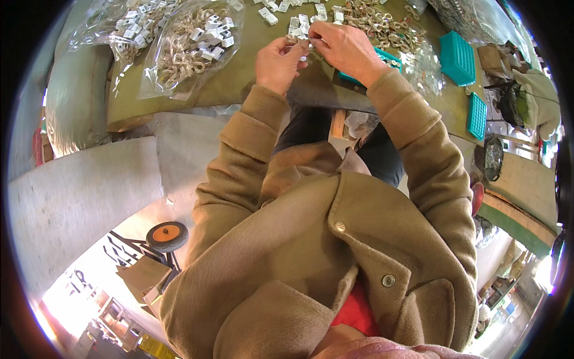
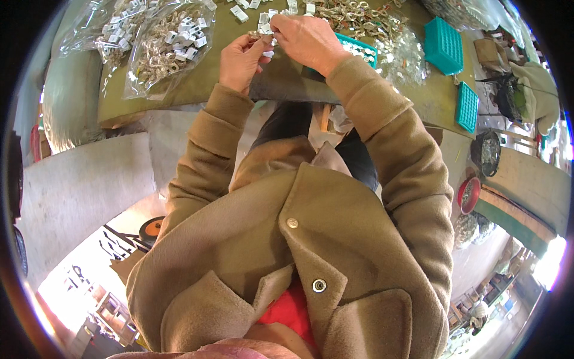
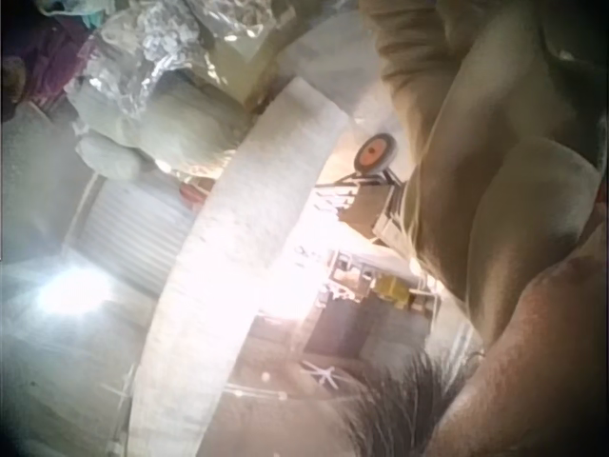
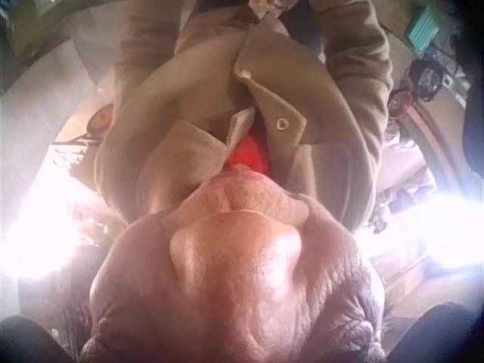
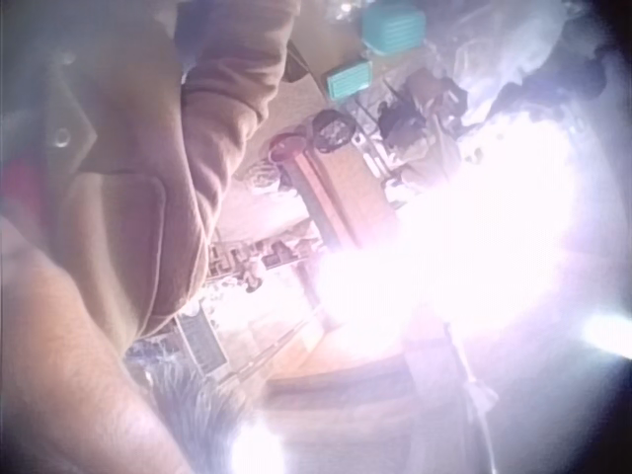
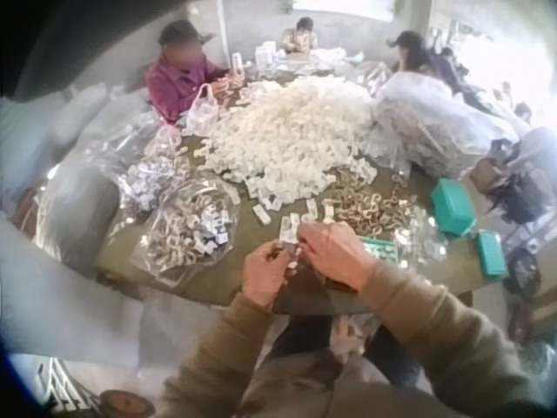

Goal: The person repeatedly picks small white plastic housings and metal contacts from a table, inserts the contacts into the housings, and places the assembled units into a teal tray. The process is repeated continuously throughout the clip.

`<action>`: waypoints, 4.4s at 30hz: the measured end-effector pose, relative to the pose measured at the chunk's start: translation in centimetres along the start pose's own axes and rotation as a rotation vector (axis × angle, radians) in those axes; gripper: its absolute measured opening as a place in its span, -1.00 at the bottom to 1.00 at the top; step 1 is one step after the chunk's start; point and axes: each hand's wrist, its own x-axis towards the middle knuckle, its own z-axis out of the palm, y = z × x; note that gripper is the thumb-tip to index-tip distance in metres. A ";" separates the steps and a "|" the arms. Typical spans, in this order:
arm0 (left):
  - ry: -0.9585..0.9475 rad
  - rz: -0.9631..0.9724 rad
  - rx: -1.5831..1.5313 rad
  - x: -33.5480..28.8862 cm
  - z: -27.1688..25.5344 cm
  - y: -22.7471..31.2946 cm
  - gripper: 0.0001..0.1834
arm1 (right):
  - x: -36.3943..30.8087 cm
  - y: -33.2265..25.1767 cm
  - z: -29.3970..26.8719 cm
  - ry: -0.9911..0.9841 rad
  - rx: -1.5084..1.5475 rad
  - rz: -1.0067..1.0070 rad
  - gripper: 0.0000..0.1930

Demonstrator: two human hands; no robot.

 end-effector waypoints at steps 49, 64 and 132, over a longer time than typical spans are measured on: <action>-0.091 -0.145 -0.484 -0.8 -2.5 -0.5 -0.80 | -2.5 -2.1 2.1 0.007 0.068 0.261 -0.83; -0.282 -0.212 -0.683 -3.6 -2.1 0.4 -0.82 | -5.2 -3.5 1.0 0.152 0.960 0.483 -0.74; 0.211 0.207 0.761 1.7 0.5 1.2 -0.58 | -14.6 -3.4 -0.5 0.331 1.702 0.707 -0.94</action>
